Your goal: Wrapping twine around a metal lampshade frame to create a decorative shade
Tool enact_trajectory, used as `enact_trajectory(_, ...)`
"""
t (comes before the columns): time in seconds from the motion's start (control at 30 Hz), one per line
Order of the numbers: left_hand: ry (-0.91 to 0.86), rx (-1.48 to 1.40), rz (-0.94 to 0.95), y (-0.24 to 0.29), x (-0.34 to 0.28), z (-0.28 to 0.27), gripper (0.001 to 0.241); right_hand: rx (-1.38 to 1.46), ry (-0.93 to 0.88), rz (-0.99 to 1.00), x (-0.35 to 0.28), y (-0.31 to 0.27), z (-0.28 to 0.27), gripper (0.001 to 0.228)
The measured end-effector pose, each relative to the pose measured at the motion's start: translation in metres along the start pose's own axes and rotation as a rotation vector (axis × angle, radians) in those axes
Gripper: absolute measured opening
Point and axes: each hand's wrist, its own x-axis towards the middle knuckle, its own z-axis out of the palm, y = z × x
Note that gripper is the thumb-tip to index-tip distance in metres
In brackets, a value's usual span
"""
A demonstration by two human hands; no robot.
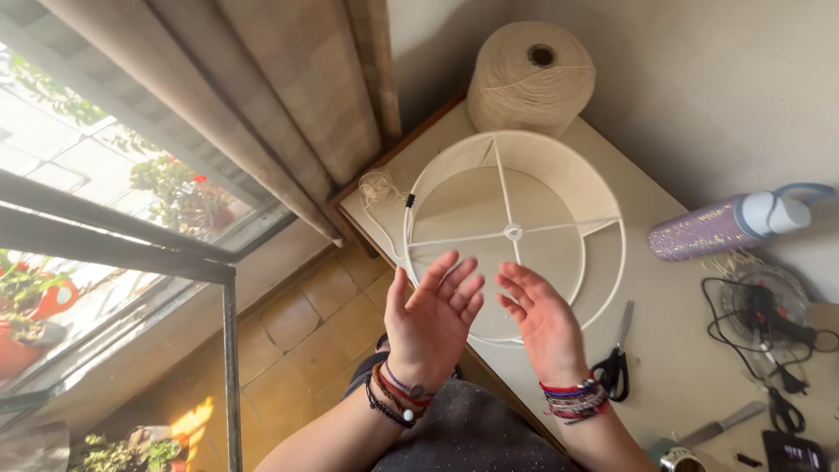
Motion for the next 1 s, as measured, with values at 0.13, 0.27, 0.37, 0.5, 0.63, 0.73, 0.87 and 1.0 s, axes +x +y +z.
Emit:
enact_trajectory(0.13, -0.037, 0.072, 0.033, 0.016, 0.008, -0.031, 0.061, -0.755, -0.226, -0.212, 0.04, 0.046, 0.004, 0.056)
enact_trajectory(0.27, 0.075, 0.13, 0.038, 0.051, 0.018, -0.04, 0.055, -1.402, -0.295, -0.586, 0.096, 0.107, 0.02, 0.052)
enact_trajectory(0.37, 0.094, 0.16, 0.03, 0.084, 0.031, -0.037, 0.053, -1.736, -0.284, -0.643, 0.138, 0.144, 0.038, 0.063)
enact_trajectory(0.5, 0.074, 0.2, 0.011, 0.122, 0.054, -0.029, 0.052, -1.911, -0.26, -0.435, 0.17, 0.157, 0.073, 0.012)
enact_trajectory(0.63, 0.061, 0.226, -0.045, 0.151, 0.076, -0.025, 0.052, -1.914, -0.128, -0.383, 0.187, 0.17, 0.077, 0.026)
enact_trajectory(0.73, 0.08, 0.237, -0.097, 0.166, 0.09, -0.021, 0.051, -1.817, -0.059, -0.498, 0.179, 0.168, 0.079, 0.026)
enact_trajectory(0.87, 0.085, 0.272, -0.088, 0.18, 0.11, -0.016, 0.049, -1.749, -0.024, -0.608, 0.154, 0.139, 0.09, 0.025)
enact_trajectory(1.0, 0.027, 0.206, -0.098, 0.188, 0.135, -0.013, 0.044, -1.594, -0.043, -0.629, 0.127, 0.082, 0.108, 0.025)
